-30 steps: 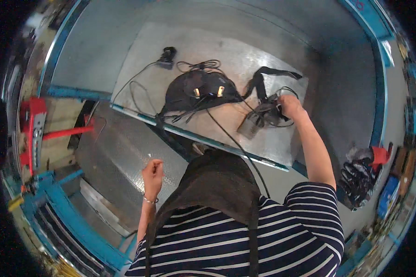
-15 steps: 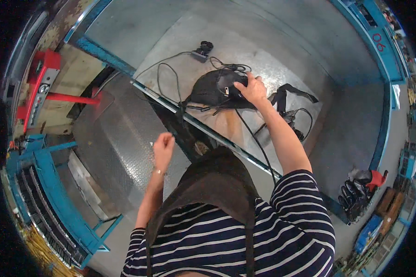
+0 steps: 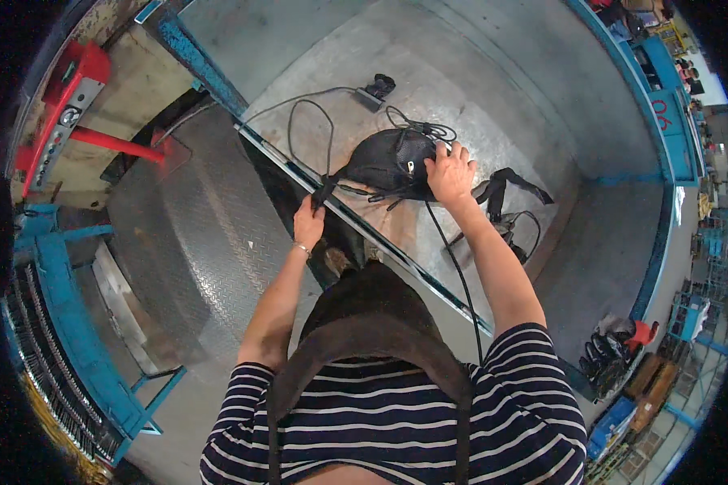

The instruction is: Untangle a set of cables and attach a wrist-mounted sensor device.

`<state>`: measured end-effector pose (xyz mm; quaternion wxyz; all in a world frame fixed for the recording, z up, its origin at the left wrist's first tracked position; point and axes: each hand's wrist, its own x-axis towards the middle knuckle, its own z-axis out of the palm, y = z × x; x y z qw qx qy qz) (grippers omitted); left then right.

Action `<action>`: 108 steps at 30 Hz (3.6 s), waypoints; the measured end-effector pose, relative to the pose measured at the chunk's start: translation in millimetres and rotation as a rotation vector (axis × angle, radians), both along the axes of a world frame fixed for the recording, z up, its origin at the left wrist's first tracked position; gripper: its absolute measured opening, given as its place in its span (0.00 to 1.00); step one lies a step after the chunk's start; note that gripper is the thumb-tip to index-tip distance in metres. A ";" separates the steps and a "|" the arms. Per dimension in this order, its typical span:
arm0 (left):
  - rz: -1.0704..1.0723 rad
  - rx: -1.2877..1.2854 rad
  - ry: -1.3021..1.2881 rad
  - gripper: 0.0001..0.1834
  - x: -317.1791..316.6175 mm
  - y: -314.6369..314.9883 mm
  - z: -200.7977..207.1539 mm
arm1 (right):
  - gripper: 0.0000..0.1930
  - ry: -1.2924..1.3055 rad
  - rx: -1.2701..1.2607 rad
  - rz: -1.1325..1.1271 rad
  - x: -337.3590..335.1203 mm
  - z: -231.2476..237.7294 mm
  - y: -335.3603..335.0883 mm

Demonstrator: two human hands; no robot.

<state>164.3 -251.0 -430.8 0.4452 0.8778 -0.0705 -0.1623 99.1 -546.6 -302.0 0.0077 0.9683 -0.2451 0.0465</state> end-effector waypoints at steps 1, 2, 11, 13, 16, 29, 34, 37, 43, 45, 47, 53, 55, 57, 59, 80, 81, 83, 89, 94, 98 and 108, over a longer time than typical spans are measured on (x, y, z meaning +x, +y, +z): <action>0.006 0.029 -0.062 0.18 1.1 3.2 2.1 | 0.22 -0.013 0.009 0.029 -0.4 -1.4 -0.4; 0.013 0.059 -0.125 0.16 1.6 6.9 4.4 | 0.23 -0.027 0.019 0.059 -0.8 -2.6 -0.9; -0.104 -0.266 0.401 0.08 33.0 36.7 97.2 | 0.15 -0.234 0.310 0.199 6.8 29.2 -0.7; -0.182 -0.259 0.425 0.08 36.2 35.7 103.7 | 0.13 -0.252 0.438 0.292 22.9 42.3 22.5; -0.292 -0.172 0.318 0.10 28.8 24.4 98.9 | 0.11 -0.241 0.547 0.490 56.1 42.9 72.2; -0.133 -0.054 -0.070 0.19 -33.0 82.3 85.3 | 0.29 -0.168 0.941 -0.538 175.2 -25.2 -24.5; 0.126 0.024 0.000 0.16 -73.4 185.0 52.4 | 0.37 0.085 0.541 -0.293 203.2 -18.4 25.1; 0.256 0.060 0.156 0.16 -87.6 190.4 71.0 | 0.35 0.001 0.432 -0.268 209.5 -49.7 -0.8; 0.311 0.126 0.231 0.16 -89.7 174.0 92.0 | 0.29 0.073 0.270 0.022 209.0 -58.5 -10.0; 0.232 0.115 0.150 0.15 -71.9 158.4 91.7 | 0.26 0.061 0.292 0.041 212.6 -56.7 -9.3; 0.067 0.097 -0.010 0.15 -41.1 136.9 90.7 | 0.25 0.039 0.384 0.078 218.9 -54.3 -15.9; -0.380 0.086 -0.341 0.19 58.6 15.5 138.9 | 0.22 -0.095 0.496 0.274 193.2 -34.4 -27.3; -0.647 0.148 -0.344 0.25 72.2 -15.9 137.7 | 0.24 -0.095 0.430 0.342 177.5 -28.4 -30.0; -0.744 0.300 -0.392 0.27 79.2 -36.4 131.9 | 0.27 -0.081 0.359 0.351 176.0 -32.3 -33.8; -0.747 0.363 -0.398 0.29 87.6 -47.1 130.1 | 0.32 -0.074 0.400 0.211 188.7 -30.9 -24.8; -0.007 -0.032 -0.545 0.17 101.0 45.9 268.0 | 0.28 -0.479 0.286 0.945 230.0 127.9 49.8; 0.010 -0.054 -0.581 0.18 100.5 48.8 283.8 | 0.28 -0.470 0.304 1.058 225.3 154.8 72.0; 0.018 -0.263 -0.509 0.24 95.6 57.4 315.4 | 0.27 -0.563 0.243 1.352 219.1 200.6 113.4; 0.111 -1.182 -0.077 0.30 -1.3 136.0 372.6 | 0.25 -0.913 0.397 2.026 176.4 291.3 258.5; 0.476 -1.145 -0.499 0.25 -96.4 181.4 382.6 | 0.30 -0.728 0.457 2.328 116.9 313.2 355.9; 0.848 -1.022 -0.777 0.30 -161.0 203.3 382.3 | 0.29 -0.202 1.464 1.835 61.1 301.0 383.6; 0.915 -0.105 -1.106 0.29 -225.1 233.4 379.4 | 0.14 0.512 1.789 1.909 33.9 326.0 442.5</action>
